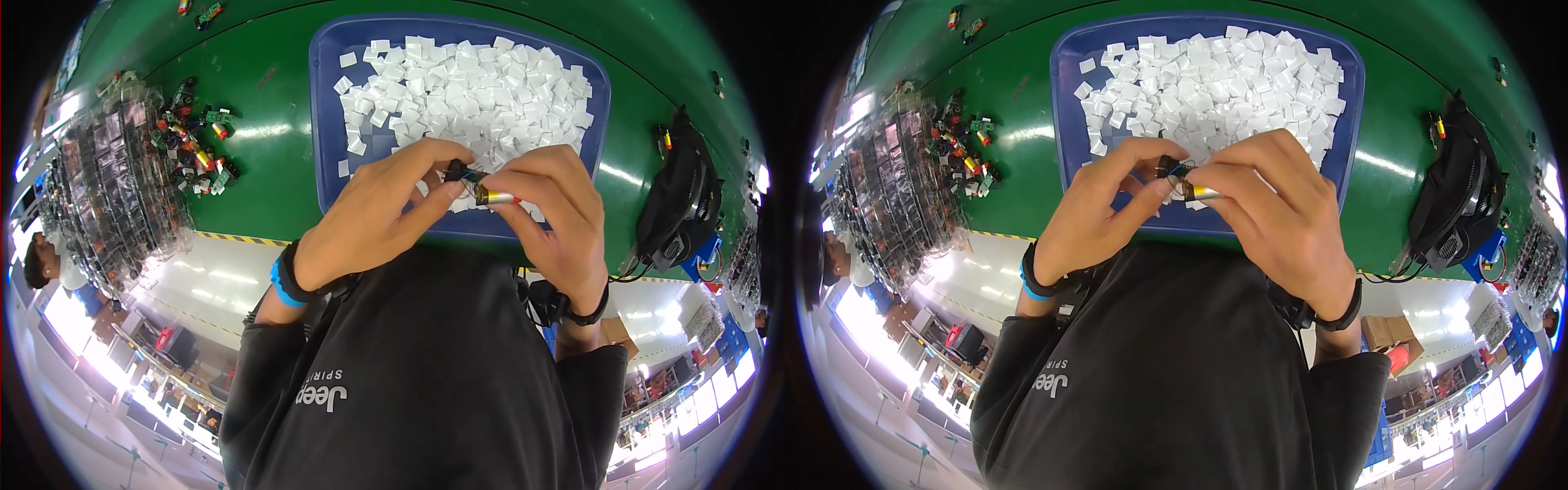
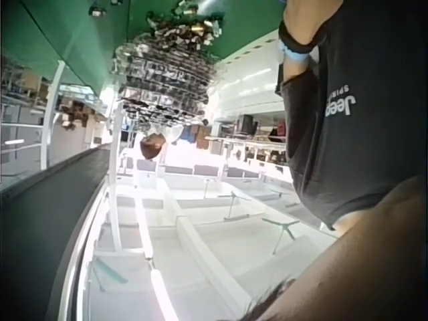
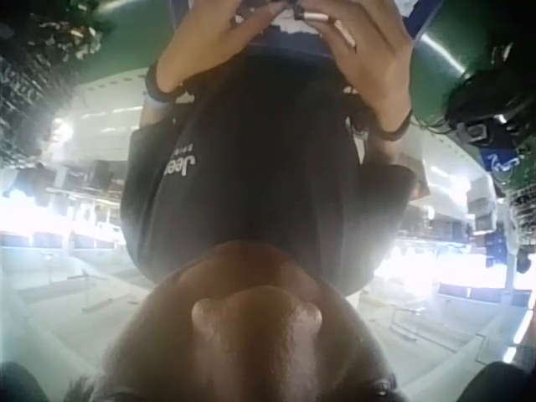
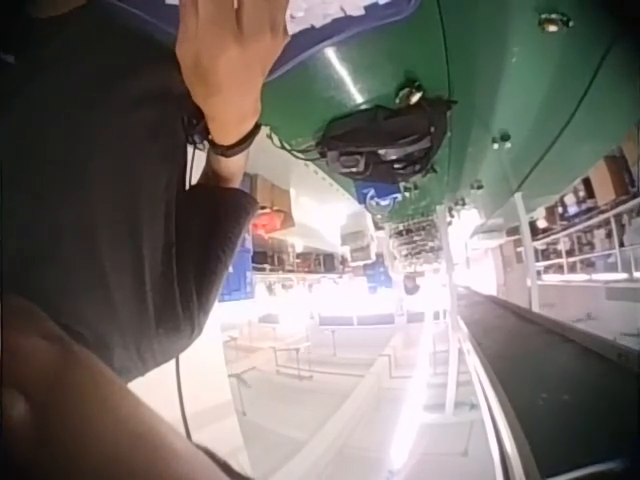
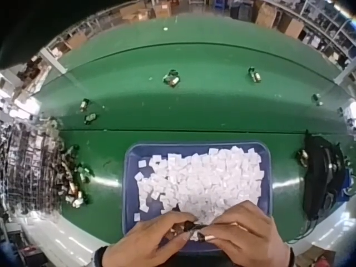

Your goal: The person picks up a battery and circuit board assembly, peels a white sticker from a tray, and presses it onto the assembly. They then place the assembly on a green conveyor belt and repeat the process for several more units.

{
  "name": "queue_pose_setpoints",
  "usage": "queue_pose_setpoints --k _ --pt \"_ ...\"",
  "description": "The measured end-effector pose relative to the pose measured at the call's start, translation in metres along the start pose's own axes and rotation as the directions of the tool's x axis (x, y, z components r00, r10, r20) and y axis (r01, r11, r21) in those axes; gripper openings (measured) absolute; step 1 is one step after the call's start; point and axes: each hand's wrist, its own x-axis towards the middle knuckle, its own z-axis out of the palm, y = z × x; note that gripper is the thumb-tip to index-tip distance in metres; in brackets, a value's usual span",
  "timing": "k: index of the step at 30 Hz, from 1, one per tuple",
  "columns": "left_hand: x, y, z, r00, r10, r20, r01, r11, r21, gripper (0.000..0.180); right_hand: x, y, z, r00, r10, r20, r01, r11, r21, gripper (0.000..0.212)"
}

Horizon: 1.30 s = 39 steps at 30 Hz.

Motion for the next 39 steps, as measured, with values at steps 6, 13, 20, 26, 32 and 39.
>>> queue_pose_setpoints --k 6,13,20,26,32,39 --pt "-0.001 0.003 0.005 0.998 -0.041 -0.046 0.043 0.998 0.041 0.033 -0.001 -0.006 0.006 0.994 0.077 0.083 -0.07 0.994 -0.083 0.04" --pt "-0.003 0.003 -0.008 0.999 -0.001 0.034 0.004 0.996 -0.093 0.04 -0.003 -0.001 0.008 0.998 0.003 -0.061 -0.006 0.999 -0.051 0.036" --pt "0.001 0.007 -0.012 0.991 0.107 0.082 -0.102 0.993 -0.06 0.033 -0.002 0.002 0.006 0.993 -0.082 -0.09 0.072 0.991 -0.111 0.036" --pt "0.0 0.004 -0.009 0.987 0.149 0.057 -0.144 0.986 -0.079 0.032 0.001 -0.006 0.006 0.998 -0.018 -0.067 0.008 0.988 -0.157 0.044" --pt "0.001 0.006 -0.009 0.993 -0.099 0.068 0.109 0.98 -0.164 0.031 -0.002 -0.001 0.002 0.99 -0.116 -0.081 0.101 0.98 -0.169 0.046" --pt "0.001 0.004 -0.009 1.0 -0.02 0.02 0.021 0.998 -0.066 0.034 -0.009 -0.004 -0.001 0.998 -0.057 0.002 0.056 0.978 -0.2 0.038"
